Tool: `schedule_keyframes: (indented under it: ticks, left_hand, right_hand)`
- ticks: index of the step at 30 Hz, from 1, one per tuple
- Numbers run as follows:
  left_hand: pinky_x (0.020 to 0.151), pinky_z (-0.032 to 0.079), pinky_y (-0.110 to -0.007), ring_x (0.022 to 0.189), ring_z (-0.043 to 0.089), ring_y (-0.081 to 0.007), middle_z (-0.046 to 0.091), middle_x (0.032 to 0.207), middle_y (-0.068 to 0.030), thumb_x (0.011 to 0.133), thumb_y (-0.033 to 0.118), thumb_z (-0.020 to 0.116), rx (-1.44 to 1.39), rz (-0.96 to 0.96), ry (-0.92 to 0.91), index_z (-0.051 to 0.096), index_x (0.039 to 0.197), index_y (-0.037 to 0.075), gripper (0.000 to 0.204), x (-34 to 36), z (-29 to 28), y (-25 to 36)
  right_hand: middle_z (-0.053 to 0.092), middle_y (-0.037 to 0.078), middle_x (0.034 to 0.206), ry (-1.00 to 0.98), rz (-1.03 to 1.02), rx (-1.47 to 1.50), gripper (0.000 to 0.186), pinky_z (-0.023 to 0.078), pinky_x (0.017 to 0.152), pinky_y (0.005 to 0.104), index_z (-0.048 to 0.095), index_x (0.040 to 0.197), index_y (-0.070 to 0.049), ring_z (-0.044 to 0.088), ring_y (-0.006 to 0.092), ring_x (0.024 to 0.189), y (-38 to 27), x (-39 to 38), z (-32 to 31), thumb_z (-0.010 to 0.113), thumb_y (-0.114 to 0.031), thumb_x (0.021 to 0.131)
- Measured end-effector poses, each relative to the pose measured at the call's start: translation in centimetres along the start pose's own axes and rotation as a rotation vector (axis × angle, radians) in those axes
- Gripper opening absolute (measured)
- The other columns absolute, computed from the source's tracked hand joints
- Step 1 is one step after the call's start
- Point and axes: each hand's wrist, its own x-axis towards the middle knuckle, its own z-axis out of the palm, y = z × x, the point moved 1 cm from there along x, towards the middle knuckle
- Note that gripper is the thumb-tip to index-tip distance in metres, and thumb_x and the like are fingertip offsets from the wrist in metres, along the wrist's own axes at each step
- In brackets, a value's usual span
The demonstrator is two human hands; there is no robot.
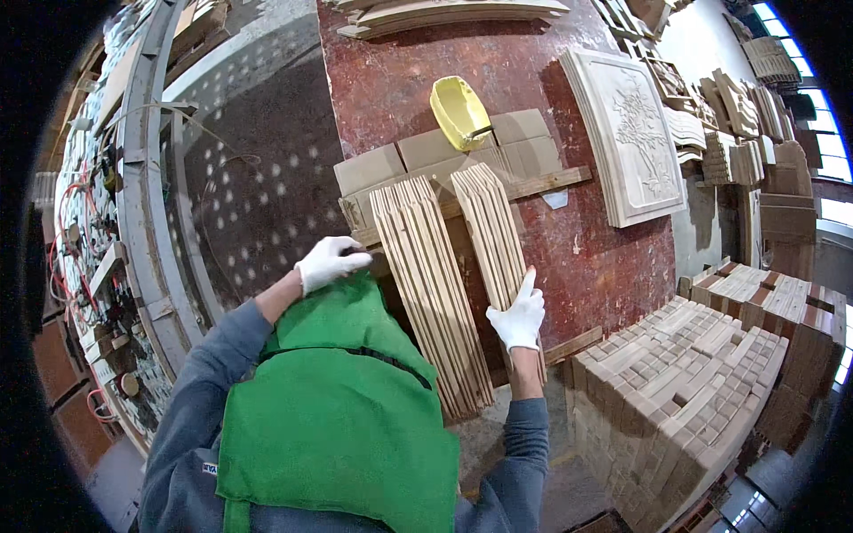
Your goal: Apply a liquid finish or glue to the edges of stacked wooden slats using a small brush.
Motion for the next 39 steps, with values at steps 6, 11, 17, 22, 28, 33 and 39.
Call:
schedule_keyframes:
  ticks: [6,11,17,22,28,33,39]
  left_hand:
    - [0.080,0.057,-0.035,0.085,0.069,-0.0262,0.072,0.101,-0.0175,0.082,0.057,0.078,0.354,-0.101,-0.011,0.067,0.113,-0.008,0.073,2.4,5.7,0.8]
    - [0.086,0.057,-0.037,0.092,0.071,-0.0291,0.072,0.107,-0.0202,0.083,0.057,0.077,0.216,-0.035,0.039,0.065,0.116,-0.008,0.075,2.9,6.8,-1.1]
    - [0.090,0.056,-0.037,0.097,0.071,-0.0299,0.071,0.112,-0.0211,0.086,0.054,0.074,0.194,-0.004,0.012,0.063,0.120,-0.008,0.071,3.0,6.4,-1.2]
    - [0.092,0.056,-0.038,0.101,0.070,-0.0308,0.070,0.115,-0.0217,0.088,0.051,0.073,0.201,0.013,-0.040,0.061,0.124,-0.007,0.069,2.9,6.1,-1.0]
    - [0.094,0.055,-0.039,0.103,0.070,-0.0317,0.069,0.117,-0.0223,0.089,0.050,0.072,0.236,0.002,-0.032,0.060,0.126,-0.006,0.068,3.3,6.3,-1.6]
    - [0.094,0.055,-0.039,0.103,0.070,-0.0322,0.069,0.118,-0.0224,0.090,0.050,0.071,0.253,0.030,-0.027,0.060,0.127,-0.006,0.068,3.4,6.2,-1.9]
    - [0.094,0.055,-0.039,0.103,0.069,-0.0326,0.069,0.117,-0.0226,0.090,0.050,0.071,0.278,0.026,-0.017,0.060,0.127,-0.006,0.068,3.6,6.3,-2.1]
  right_hand:
    - [0.053,0.030,0.127,0.114,-0.064,-0.057,0.112,0.048,0.099,0.0514,0.022,0.160,-0.001,0.057,0.0439,0.111,-0.7,-0.9,0.0,0.082,-0.031,0.070]
    - [0.047,0.029,0.139,0.333,-0.251,0.165,0.098,0.040,0.107,0.0547,0.033,0.156,-0.002,0.050,0.0455,0.124,-2.8,-2.5,0.7,0.080,-0.031,0.076]
    - [0.044,0.026,0.146,0.358,-0.435,0.392,0.076,0.035,0.110,0.0558,0.049,0.147,-0.004,0.045,0.0464,0.129,-7.5,-3.7,2.5,0.077,-0.028,0.081]
    - [0.041,0.026,0.148,0.394,-0.554,0.304,0.070,0.033,0.111,0.0582,0.056,0.143,-0.008,0.040,0.0471,0.134,-10.0,-4.0,3.6,0.077,-0.035,0.081]
    - [0.039,0.026,0.150,0.464,-0.551,0.173,0.066,0.027,0.113,0.0604,0.059,0.139,-0.012,0.034,0.0479,0.139,-11.4,-4.3,4.1,0.073,-0.043,0.083]
    - [0.028,0.026,0.160,0.472,-0.559,0.082,0.068,0.023,0.115,0.0618,0.060,0.139,-0.013,0.025,0.0500,0.145,-12.0,-4.2,4.7,0.073,-0.043,0.080]
    - [0.025,0.027,0.162,0.446,-0.528,0.014,0.063,0.019,0.116,0.0622,0.061,0.138,-0.015,0.023,0.0502,0.147,-12.0,-4.0,5.5,0.071,-0.041,0.082]
